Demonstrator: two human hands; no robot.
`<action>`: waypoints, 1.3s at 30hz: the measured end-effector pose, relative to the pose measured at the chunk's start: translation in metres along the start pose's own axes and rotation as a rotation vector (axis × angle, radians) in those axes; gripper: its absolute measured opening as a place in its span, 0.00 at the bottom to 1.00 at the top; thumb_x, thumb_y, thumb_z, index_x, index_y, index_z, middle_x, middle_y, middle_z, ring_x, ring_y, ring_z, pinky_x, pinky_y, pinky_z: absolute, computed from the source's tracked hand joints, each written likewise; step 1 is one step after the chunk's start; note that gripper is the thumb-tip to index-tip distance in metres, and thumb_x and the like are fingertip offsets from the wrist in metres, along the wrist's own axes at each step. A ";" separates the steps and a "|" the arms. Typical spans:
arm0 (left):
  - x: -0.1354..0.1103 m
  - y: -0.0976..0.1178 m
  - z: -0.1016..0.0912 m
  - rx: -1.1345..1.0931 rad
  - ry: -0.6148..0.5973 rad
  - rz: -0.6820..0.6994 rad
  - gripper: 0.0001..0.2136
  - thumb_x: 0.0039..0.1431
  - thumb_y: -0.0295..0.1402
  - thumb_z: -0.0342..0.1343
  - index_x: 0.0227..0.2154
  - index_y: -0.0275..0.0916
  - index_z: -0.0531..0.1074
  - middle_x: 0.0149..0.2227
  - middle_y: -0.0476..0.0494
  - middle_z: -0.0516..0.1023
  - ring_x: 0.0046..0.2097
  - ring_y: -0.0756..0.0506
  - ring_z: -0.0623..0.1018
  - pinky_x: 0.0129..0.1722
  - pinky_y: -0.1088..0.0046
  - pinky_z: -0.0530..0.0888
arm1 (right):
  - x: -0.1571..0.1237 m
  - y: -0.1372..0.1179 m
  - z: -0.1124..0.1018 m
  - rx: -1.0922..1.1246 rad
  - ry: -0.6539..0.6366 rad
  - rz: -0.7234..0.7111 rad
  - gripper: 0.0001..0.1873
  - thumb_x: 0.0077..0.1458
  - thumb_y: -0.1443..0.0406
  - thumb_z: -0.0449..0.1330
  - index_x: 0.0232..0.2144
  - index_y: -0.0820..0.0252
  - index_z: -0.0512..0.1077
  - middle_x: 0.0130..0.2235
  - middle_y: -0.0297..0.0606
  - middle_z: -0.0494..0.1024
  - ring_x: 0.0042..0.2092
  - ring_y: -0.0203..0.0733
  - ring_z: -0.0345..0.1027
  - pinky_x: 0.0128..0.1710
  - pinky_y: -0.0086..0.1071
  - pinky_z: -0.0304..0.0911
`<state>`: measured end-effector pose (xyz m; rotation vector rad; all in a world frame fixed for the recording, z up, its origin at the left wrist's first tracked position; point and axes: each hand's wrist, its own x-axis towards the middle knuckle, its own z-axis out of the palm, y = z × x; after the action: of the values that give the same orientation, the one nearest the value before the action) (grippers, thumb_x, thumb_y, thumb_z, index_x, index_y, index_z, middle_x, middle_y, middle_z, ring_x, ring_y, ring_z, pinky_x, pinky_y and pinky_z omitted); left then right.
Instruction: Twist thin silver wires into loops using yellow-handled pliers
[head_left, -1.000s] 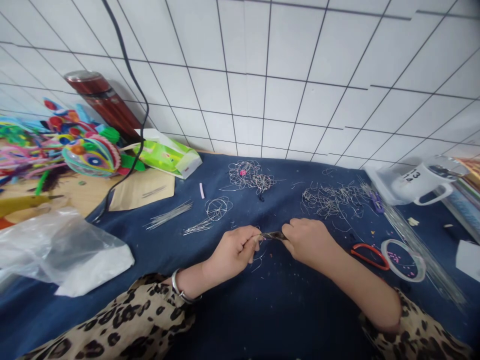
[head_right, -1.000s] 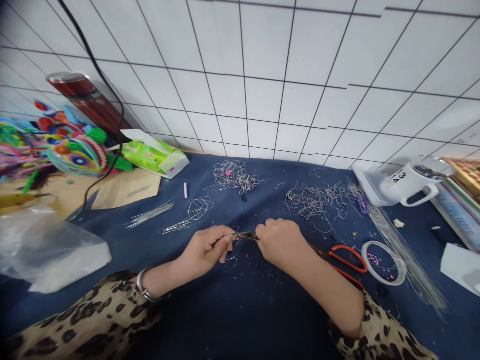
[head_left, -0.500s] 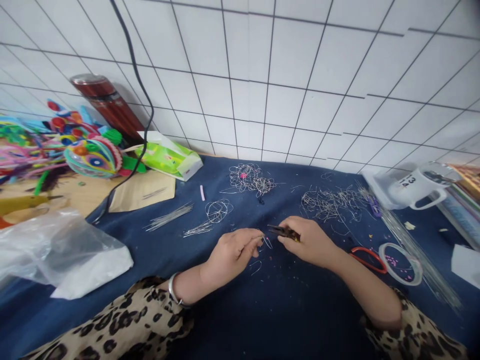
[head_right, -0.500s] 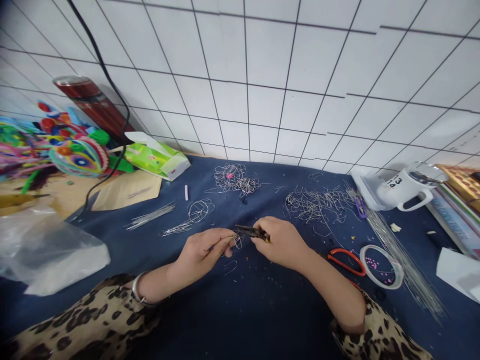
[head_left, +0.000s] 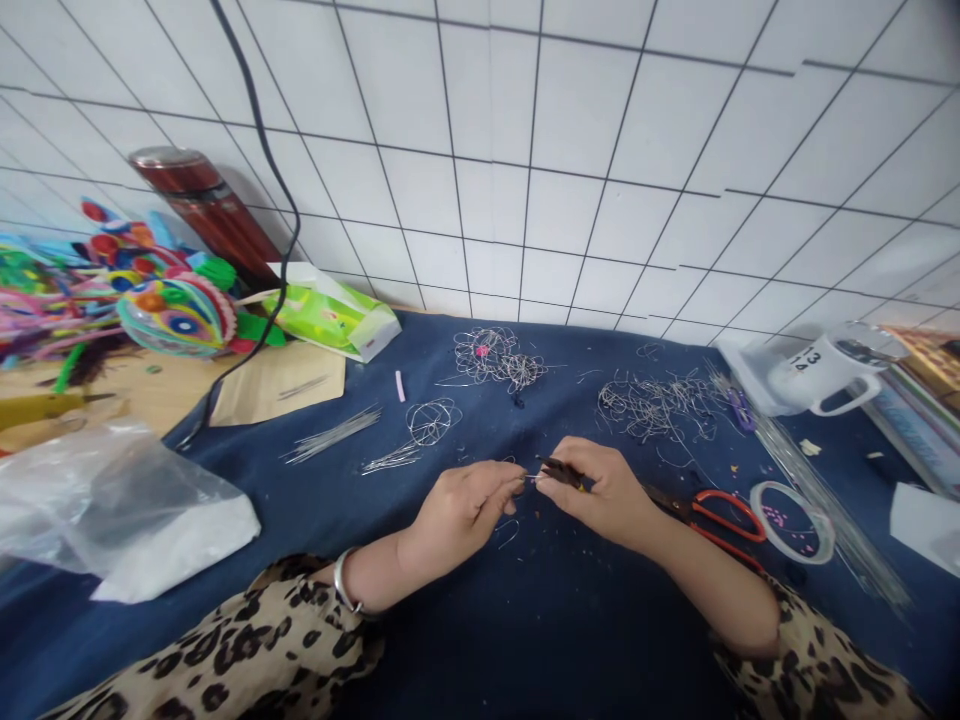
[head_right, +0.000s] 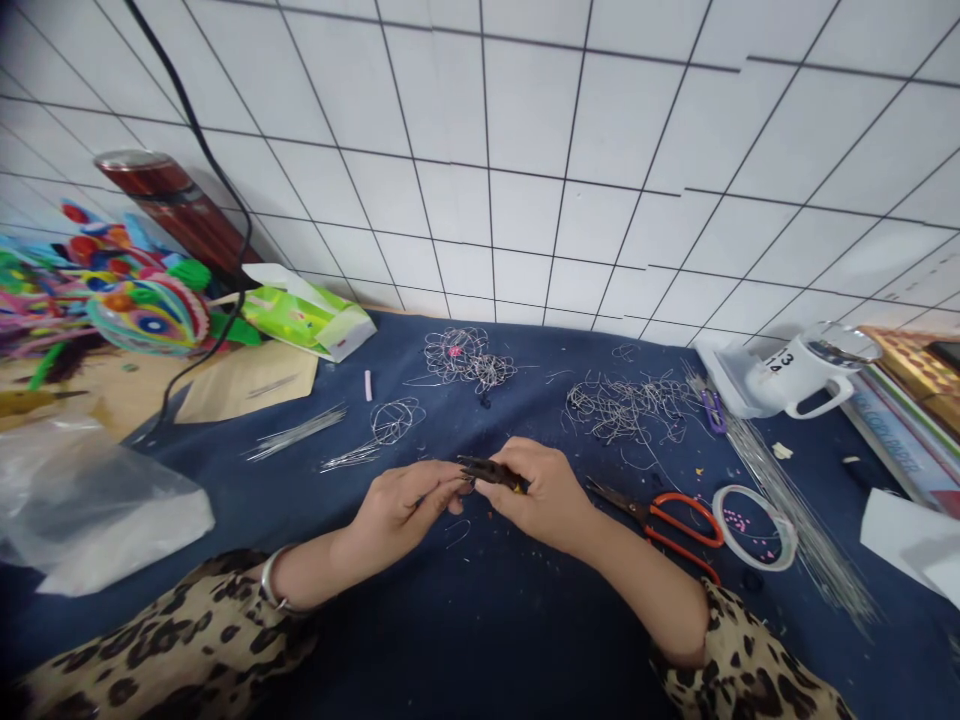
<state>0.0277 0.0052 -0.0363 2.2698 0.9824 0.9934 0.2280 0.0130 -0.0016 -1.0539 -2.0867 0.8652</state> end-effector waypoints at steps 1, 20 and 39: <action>-0.001 -0.001 0.000 0.010 0.010 0.021 0.09 0.59 0.24 0.47 0.39 0.35 0.70 0.28 0.47 0.76 0.30 0.51 0.76 0.33 0.76 0.72 | 0.000 0.000 -0.001 0.013 -0.005 0.001 0.07 0.52 0.64 0.56 0.27 0.62 0.69 0.26 0.32 0.65 0.28 0.30 0.59 0.30 0.26 0.56; -0.006 -0.008 -0.001 0.139 0.105 0.181 0.12 0.56 0.23 0.50 0.43 0.37 0.67 0.35 0.43 0.78 0.38 0.47 0.77 0.38 0.70 0.73 | -0.001 0.001 -0.004 0.080 -0.037 -0.063 0.07 0.54 0.62 0.56 0.29 0.60 0.70 0.28 0.33 0.70 0.31 0.32 0.61 0.33 0.27 0.59; 0.006 0.009 -0.004 -0.438 -0.171 -0.257 0.09 0.61 0.30 0.47 0.38 0.35 0.71 0.27 0.45 0.76 0.31 0.49 0.76 0.36 0.73 0.72 | -0.003 -0.005 0.001 0.095 -0.027 0.208 0.10 0.51 0.61 0.56 0.22 0.61 0.66 0.22 0.28 0.62 0.25 0.29 0.55 0.26 0.24 0.52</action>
<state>0.0312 0.0042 -0.0253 1.7836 0.8586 0.7970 0.2262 0.0079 0.0008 -1.2287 -1.9607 1.0740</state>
